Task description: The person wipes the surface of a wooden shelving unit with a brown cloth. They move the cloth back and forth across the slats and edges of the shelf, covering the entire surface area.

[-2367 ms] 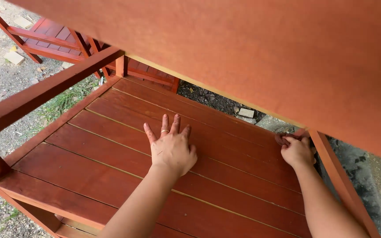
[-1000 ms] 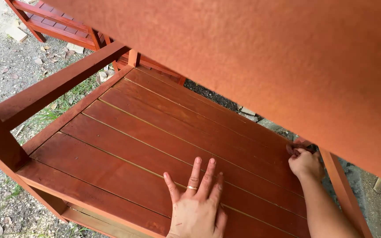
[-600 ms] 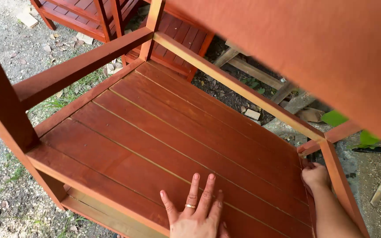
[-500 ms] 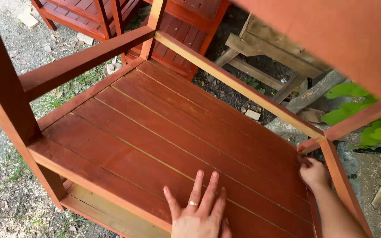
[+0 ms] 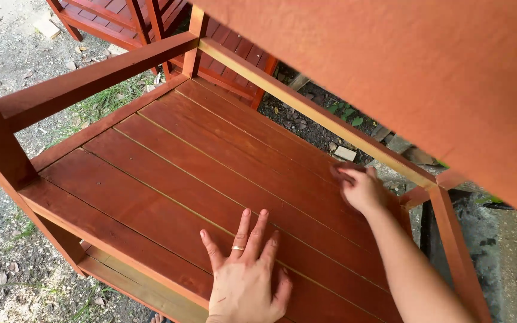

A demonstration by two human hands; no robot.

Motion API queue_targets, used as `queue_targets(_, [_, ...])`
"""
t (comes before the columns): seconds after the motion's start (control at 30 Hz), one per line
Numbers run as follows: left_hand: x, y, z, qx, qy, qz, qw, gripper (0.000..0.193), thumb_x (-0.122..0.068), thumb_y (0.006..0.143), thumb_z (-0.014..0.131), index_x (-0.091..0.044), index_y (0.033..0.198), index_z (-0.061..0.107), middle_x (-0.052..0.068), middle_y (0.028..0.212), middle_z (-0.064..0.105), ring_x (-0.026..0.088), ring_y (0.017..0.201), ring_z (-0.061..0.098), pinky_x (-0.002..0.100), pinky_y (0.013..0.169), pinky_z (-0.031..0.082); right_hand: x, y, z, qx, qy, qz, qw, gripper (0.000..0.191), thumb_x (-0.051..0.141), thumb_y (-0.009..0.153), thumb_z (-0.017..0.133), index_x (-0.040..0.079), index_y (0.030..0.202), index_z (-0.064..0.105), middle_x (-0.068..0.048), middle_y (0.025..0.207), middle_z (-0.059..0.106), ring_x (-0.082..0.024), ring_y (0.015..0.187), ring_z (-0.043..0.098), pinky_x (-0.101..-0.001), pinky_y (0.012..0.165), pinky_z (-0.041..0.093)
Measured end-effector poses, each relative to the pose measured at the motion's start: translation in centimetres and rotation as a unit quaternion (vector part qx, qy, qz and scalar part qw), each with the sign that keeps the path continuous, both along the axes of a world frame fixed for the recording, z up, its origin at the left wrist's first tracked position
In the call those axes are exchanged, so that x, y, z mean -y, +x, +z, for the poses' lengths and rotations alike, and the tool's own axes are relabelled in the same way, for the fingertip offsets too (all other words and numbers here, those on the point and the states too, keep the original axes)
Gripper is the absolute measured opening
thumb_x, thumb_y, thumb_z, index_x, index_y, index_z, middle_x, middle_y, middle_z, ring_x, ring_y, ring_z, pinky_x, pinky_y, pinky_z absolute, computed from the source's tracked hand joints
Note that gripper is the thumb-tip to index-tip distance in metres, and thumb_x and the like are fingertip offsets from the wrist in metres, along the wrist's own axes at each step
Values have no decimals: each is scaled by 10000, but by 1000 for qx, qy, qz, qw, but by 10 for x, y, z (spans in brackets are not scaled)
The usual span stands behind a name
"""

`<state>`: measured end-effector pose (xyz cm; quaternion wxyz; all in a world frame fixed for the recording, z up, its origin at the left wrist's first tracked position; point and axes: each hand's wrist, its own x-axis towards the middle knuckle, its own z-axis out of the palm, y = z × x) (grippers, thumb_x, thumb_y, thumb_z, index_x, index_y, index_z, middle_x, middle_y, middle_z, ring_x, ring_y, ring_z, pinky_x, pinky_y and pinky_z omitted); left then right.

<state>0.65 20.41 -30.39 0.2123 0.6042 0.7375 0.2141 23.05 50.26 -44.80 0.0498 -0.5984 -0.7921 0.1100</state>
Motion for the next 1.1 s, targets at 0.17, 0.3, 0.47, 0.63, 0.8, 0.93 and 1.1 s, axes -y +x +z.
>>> queue_targets(0.17, [3, 2, 1, -9, 36, 18, 999, 690, -332, 723, 644, -57, 1355, 605, 148, 1660, 258, 362, 1558, 139, 917, 1041, -72, 6, 120, -4, 101, -50, -218, 969, 418, 284, 859, 698, 403, 1259, 728, -145, 1374, 518, -389, 1191, 608, -470, 1028, 503])
queue_targets(0.3, [2, 7, -4, 17, 23, 17, 999, 719, -311, 695, 654, -45, 1361, 596, 149, 1661, 231, 367, 1544, 110, 917, 1017, -91, -5, 133, -20, 88, -63, -286, 952, 437, 301, 862, 682, 394, 1287, 720, -152, 1493, 453, -410, 1249, 577, -501, 1059, 478])
queue_targets(0.47, [10, 13, -14, 31, 86, 19, 996, 722, -307, 680, 677, -13, 1338, 622, 182, 1654, 255, 385, 1554, 127, 920, 1033, -81, -14, 86, -16, 80, -61, -246, 964, 474, 338, 862, 694, 408, 1331, 697, -163, 1536, 418, -502, 1307, 491, -504, 1136, 425])
queue_targets(0.63, [10, 6, -13, 81, 154, 29, 984, 583, -284, 701, 668, -67, 1242, 691, 163, 1650, 328, 358, 1567, 183, 840, 1099, -22, -24, -17, -6, 40, -94, -238, 966, 472, 339, 872, 687, 419, 1336, 676, -176, 1522, 403, -492, 1358, 449, -524, 1132, 414])
queue_targets(0.8, [25, -74, -4, 12, 141, 101, 985, 563, -281, 646, 727, -30, 1151, 709, 197, 1558, 406, 413, 1506, 278, 822, 1119, 78, -14, -129, -3, -3, -107, -216, 971, 375, 452, 935, 666, 392, 1305, 687, -146, 1546, 355, -475, 1404, 362, -523, 1126, 414])
queue_targets(0.93, [26, -175, 1, -86, 133, 134, 978, 470, -265, 696, 705, -59, 1118, 716, 160, 1520, 455, 370, 1467, 325, 716, 1152, 137, -11, -229, 16, -25, -126, -175, 976, 390, 360, 913, 678, 397, 1300, 689, -146, 1546, 325, -459, 1417, 330, -503, 1094, 460])
queue_targets(1.1, [22, -219, 3, -64, 109, 92, 988, 481, -326, 757, 633, -69, 1158, 698, 155, 1559, 428, 356, 1504, 285, 692, 1187, 112, 2, -342, 40, -53, -155, -121, 979, 428, 307, 899, 674, 399, 1317, 678, -148, 1566, 303, -438, 1408, 367, -506, 1088, 468])
